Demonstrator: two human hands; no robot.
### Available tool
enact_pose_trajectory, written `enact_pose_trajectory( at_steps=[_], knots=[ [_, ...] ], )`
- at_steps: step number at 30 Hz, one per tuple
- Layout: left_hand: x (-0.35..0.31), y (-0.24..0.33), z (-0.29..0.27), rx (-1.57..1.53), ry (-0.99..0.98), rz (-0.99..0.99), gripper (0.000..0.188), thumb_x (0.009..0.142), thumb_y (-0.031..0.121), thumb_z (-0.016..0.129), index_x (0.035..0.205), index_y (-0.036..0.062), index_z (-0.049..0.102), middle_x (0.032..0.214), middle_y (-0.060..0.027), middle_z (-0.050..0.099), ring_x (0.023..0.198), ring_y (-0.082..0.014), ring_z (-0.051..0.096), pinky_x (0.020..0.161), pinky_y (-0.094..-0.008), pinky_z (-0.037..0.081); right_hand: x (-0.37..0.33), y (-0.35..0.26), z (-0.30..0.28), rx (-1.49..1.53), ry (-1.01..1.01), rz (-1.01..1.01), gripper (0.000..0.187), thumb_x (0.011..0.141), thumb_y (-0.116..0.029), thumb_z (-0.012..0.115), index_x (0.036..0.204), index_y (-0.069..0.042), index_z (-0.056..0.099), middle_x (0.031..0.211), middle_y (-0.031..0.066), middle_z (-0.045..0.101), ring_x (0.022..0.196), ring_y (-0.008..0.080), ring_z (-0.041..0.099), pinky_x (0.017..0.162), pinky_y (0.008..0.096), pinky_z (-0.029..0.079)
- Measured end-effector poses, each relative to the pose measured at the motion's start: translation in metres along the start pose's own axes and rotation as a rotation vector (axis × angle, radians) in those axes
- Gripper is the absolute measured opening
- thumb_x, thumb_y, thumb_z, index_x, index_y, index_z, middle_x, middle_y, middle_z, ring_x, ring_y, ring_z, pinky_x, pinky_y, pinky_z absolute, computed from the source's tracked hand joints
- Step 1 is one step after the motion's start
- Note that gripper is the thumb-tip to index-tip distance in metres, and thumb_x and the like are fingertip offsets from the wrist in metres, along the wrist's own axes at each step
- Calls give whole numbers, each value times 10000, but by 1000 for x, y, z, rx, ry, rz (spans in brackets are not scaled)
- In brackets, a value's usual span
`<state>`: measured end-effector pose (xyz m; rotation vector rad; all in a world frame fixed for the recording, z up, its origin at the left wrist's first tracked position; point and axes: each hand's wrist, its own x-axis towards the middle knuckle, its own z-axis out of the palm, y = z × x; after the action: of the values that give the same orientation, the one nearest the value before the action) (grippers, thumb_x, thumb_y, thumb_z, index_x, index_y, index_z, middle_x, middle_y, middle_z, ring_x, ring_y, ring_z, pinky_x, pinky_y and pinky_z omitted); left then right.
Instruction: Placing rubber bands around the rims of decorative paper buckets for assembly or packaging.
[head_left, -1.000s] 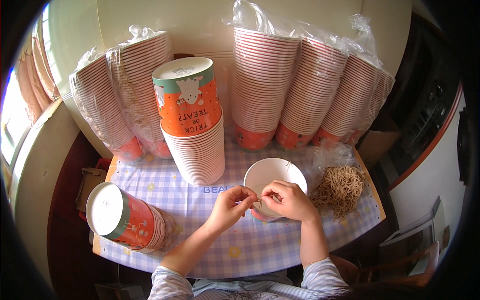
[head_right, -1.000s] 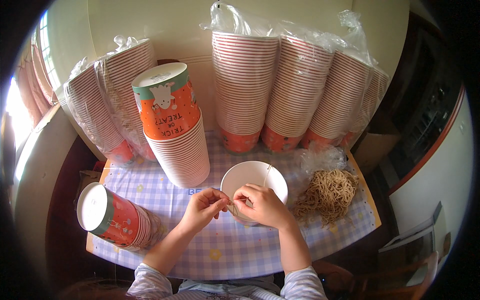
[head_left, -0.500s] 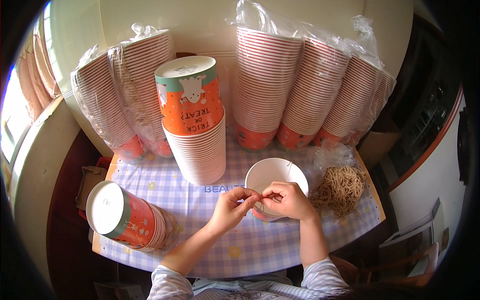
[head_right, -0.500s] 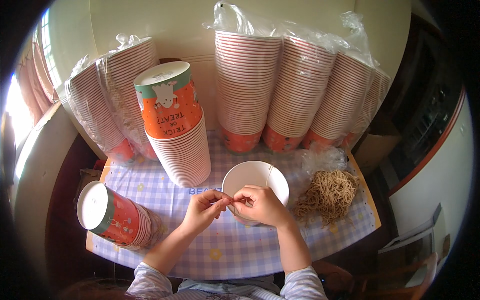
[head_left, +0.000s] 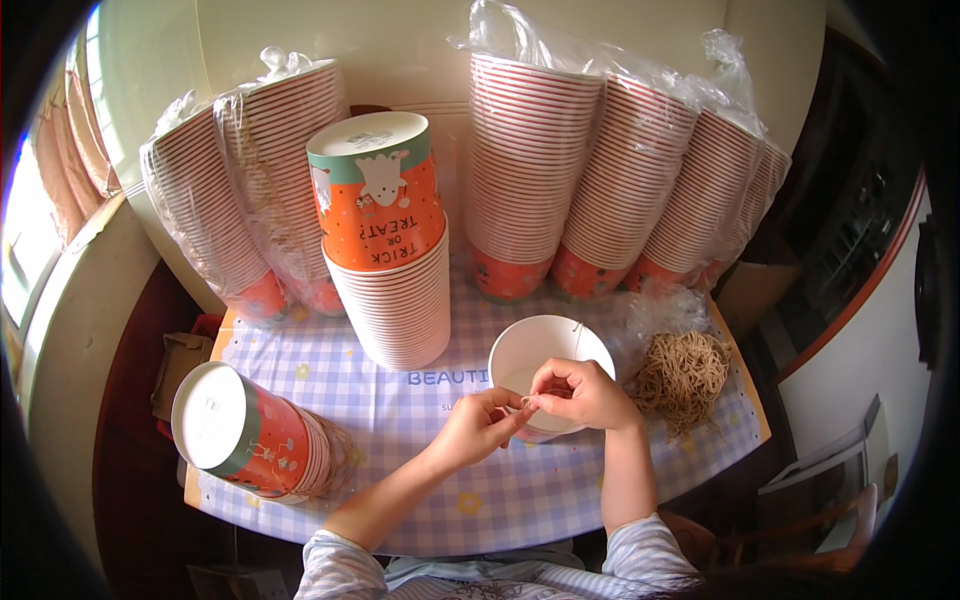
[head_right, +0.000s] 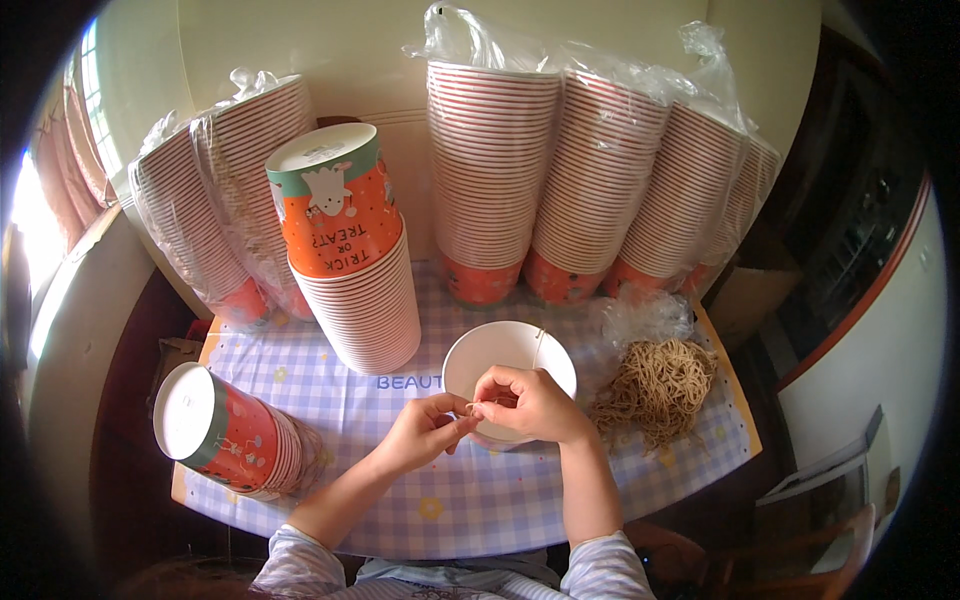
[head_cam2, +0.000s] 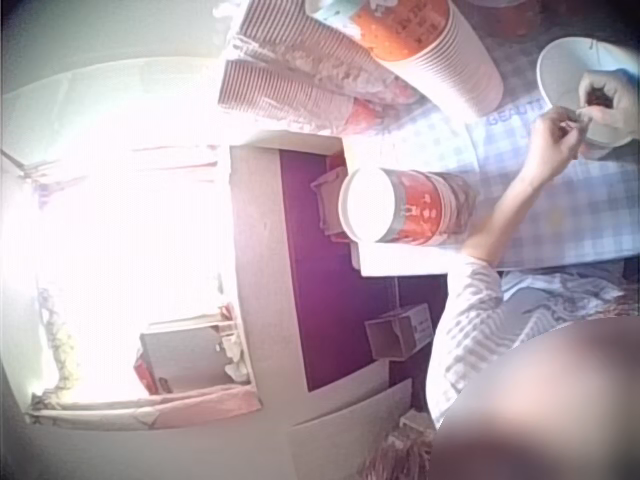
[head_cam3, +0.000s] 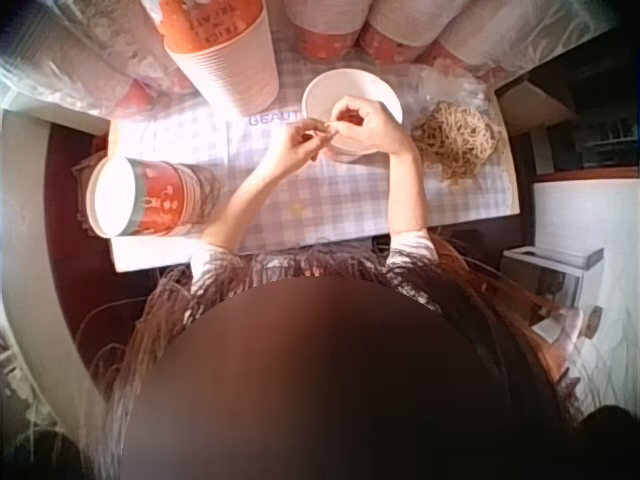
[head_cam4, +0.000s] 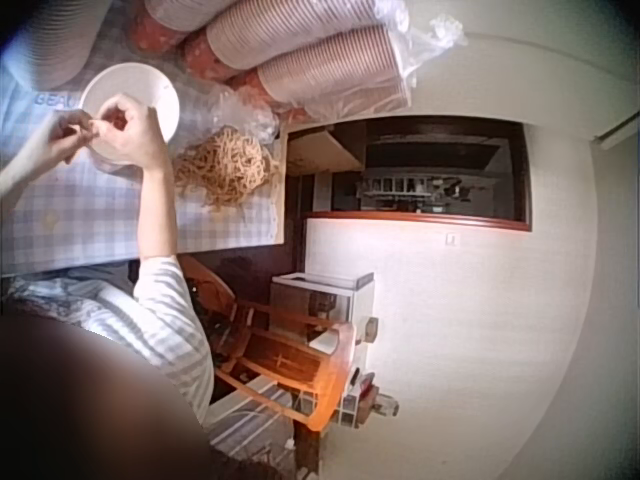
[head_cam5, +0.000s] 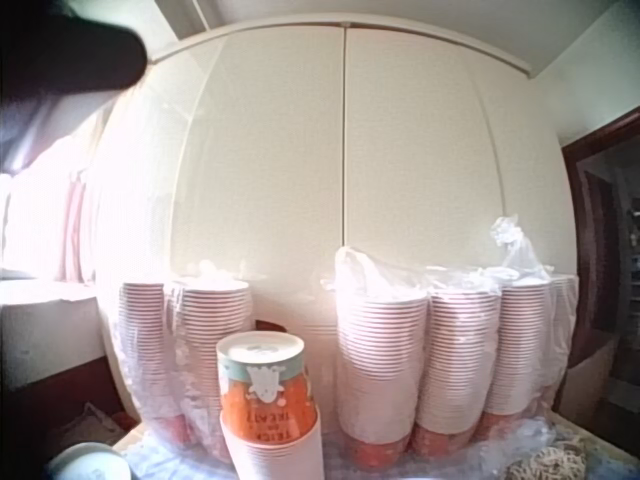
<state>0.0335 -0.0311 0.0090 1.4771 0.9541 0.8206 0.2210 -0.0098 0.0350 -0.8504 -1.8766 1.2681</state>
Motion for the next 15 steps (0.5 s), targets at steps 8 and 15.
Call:
enact_pose_trajectory(
  at_steps=[8,15],
  knots=[
    [3,-6,-4,-454,-106,-68,148,869,156,561,903,12,570,809,-36,614,536,-37,430,474,-174,351,2,1,-6,-78,-10,-13,51,798,-59,592,813,-11,589,738,2,615,695,57,542,637,220,443],
    [2,-6,-8,-499,-35,-27,103,865,118,552,908,25,540,804,-33,608,558,-30,443,481,-165,343,4,1,-6,-72,-30,14,55,797,-67,597,808,-13,595,728,-2,613,688,52,535,634,213,439]
  ],
)
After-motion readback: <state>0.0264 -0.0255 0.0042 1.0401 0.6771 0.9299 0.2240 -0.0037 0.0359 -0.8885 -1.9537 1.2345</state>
